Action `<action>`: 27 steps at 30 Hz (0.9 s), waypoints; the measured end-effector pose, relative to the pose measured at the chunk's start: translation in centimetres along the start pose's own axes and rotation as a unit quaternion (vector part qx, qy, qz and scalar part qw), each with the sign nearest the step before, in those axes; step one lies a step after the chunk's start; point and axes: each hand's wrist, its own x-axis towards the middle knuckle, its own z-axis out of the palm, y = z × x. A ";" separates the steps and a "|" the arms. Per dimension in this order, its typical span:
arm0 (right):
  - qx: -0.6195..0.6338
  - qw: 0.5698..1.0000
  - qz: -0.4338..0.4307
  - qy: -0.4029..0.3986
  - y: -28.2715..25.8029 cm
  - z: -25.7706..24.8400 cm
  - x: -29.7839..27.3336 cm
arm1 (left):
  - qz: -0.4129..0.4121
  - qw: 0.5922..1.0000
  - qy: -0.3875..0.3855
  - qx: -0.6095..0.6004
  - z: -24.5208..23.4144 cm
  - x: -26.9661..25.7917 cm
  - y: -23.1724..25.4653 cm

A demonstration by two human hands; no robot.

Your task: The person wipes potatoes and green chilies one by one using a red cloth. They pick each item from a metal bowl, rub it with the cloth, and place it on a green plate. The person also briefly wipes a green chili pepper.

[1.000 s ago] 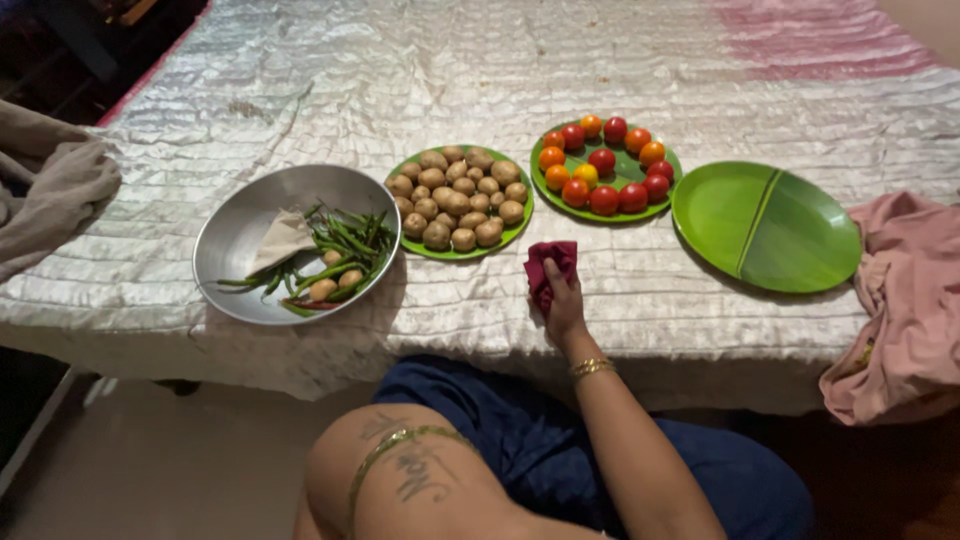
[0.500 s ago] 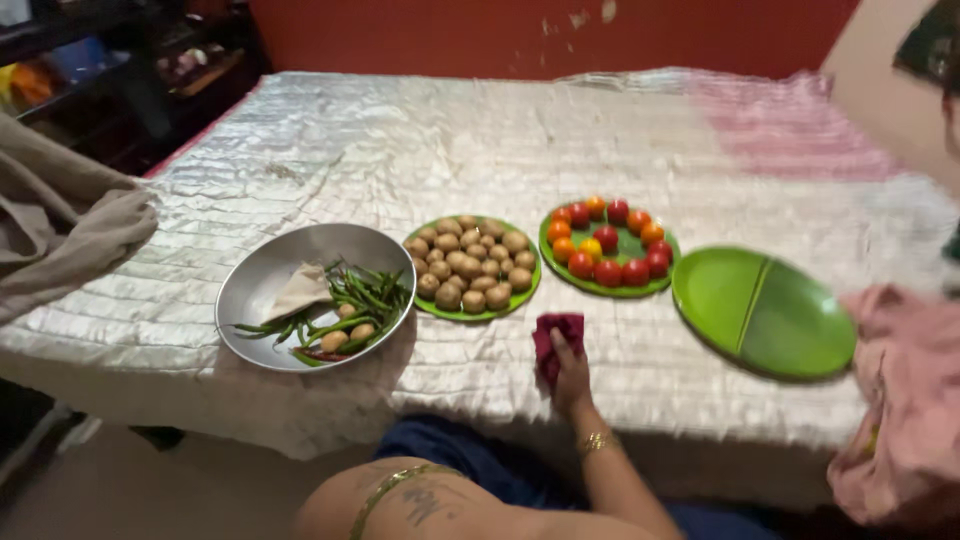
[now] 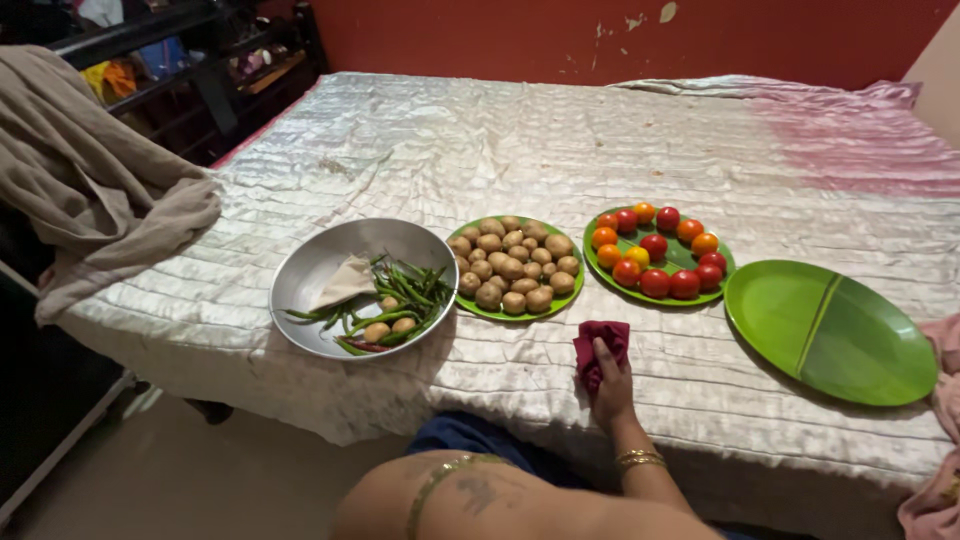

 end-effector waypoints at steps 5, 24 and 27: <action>0.015 1.000 -0.010 -0.001 0.5 -0.3 0.1 | 0.042 0.999 -0.007 0.012 0.2 0.9 -2.5; 0.018 0.999 -0.026 -0.034 1.8 -0.7 -0.1 | 0.009 0.998 -0.035 -0.047 1.6 -0.4 3.9; 0.006 0.999 -0.022 -0.026 0.4 -0.2 0.0 | 0.020 1.000 -0.020 -0.003 1.8 0.9 0.3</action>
